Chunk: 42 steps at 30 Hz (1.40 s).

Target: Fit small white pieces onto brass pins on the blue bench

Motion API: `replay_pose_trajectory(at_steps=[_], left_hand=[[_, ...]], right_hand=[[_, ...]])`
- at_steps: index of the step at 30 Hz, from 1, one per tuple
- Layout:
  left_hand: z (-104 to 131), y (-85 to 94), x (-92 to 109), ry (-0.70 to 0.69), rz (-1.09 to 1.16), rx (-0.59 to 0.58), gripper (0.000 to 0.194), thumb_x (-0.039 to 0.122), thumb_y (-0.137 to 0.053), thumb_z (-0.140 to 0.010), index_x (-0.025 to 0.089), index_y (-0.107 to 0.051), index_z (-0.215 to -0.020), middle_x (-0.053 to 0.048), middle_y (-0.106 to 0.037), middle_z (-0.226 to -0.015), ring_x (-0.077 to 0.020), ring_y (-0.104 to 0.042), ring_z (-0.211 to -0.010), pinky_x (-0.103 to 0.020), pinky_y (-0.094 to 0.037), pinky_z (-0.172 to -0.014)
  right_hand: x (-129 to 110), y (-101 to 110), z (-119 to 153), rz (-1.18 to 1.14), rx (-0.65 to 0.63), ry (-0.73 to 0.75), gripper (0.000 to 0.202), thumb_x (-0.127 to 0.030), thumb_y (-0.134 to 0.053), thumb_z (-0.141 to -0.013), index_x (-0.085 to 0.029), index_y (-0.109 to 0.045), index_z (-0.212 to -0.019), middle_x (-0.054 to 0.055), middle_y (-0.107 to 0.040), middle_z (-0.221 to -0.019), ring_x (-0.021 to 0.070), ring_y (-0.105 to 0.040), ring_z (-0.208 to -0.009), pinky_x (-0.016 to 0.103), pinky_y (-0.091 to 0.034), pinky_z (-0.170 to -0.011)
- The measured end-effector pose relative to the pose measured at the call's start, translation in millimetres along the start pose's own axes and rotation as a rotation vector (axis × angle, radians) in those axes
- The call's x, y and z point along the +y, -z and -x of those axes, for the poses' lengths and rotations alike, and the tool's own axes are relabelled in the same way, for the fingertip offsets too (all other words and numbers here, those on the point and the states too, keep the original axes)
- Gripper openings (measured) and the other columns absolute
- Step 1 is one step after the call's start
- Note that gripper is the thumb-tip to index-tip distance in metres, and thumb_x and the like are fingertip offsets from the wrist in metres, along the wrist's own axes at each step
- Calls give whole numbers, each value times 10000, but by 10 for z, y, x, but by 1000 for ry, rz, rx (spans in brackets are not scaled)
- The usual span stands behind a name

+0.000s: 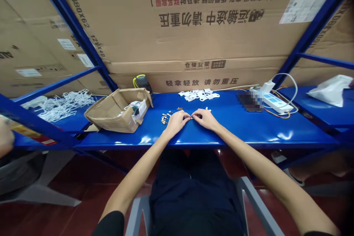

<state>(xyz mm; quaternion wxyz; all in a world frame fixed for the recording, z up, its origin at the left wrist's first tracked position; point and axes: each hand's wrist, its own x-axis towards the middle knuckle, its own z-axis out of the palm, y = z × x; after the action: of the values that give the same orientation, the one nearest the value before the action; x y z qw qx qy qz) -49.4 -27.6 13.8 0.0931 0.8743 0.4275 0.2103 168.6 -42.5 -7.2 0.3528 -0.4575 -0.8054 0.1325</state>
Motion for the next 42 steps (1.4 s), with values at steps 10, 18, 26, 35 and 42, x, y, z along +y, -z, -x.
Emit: replay_pose_trajectory(at_steps=[10,18,26,35,42], left_hand=[[-98,120,10,-46,-11,-51,225,379,-670,-1018,246,-850,-1045,-57,-775,-1070,-248,-694,-1062,-329,-501,-953],[-144,178,77,11,-66,-76,211,394,-689,-981,285,-869,-991,-53,-767,-1096,-262,-691,-1053,-335,-495,-892],[-120,372,-112,22,-121,-83,193,389,-706,-984,294,-874,-978,-62,-768,-1153,-274,-665,-1093,-346,-461,-910],[-73,444,-297,70,-345,-11,231,344,-650,-1042,235,-853,-1046,-123,-746,-1177,-317,-592,-1132,-418,-420,-963],[21,588,-284,89,-311,85,317,345,-538,-1099,250,-817,-1217,-98,-755,-1228,-293,-606,-1129,-411,-436,-958]], right_hand=[[58,22,-10,17,-26,8,90,-257,-712,-953,-218,-789,-979,29,-670,-881,170,-579,-748,331,-489,-784],[54,44,-5,78,-36,21,100,-271,-695,-964,-225,-781,-985,47,-691,-921,189,-583,-780,339,-484,-801],[229,197,54,196,17,-37,110,-253,-663,-965,-236,-771,-973,62,-723,-995,232,-629,-939,368,-492,-908],[305,254,113,457,273,-240,148,-254,-645,-927,-209,-786,-919,160,-638,-1040,345,-553,-1036,453,-450,-827],[283,197,108,495,367,-196,221,-243,-579,-959,-222,-791,-1016,150,-653,-1021,323,-560,-998,440,-445,-799]])
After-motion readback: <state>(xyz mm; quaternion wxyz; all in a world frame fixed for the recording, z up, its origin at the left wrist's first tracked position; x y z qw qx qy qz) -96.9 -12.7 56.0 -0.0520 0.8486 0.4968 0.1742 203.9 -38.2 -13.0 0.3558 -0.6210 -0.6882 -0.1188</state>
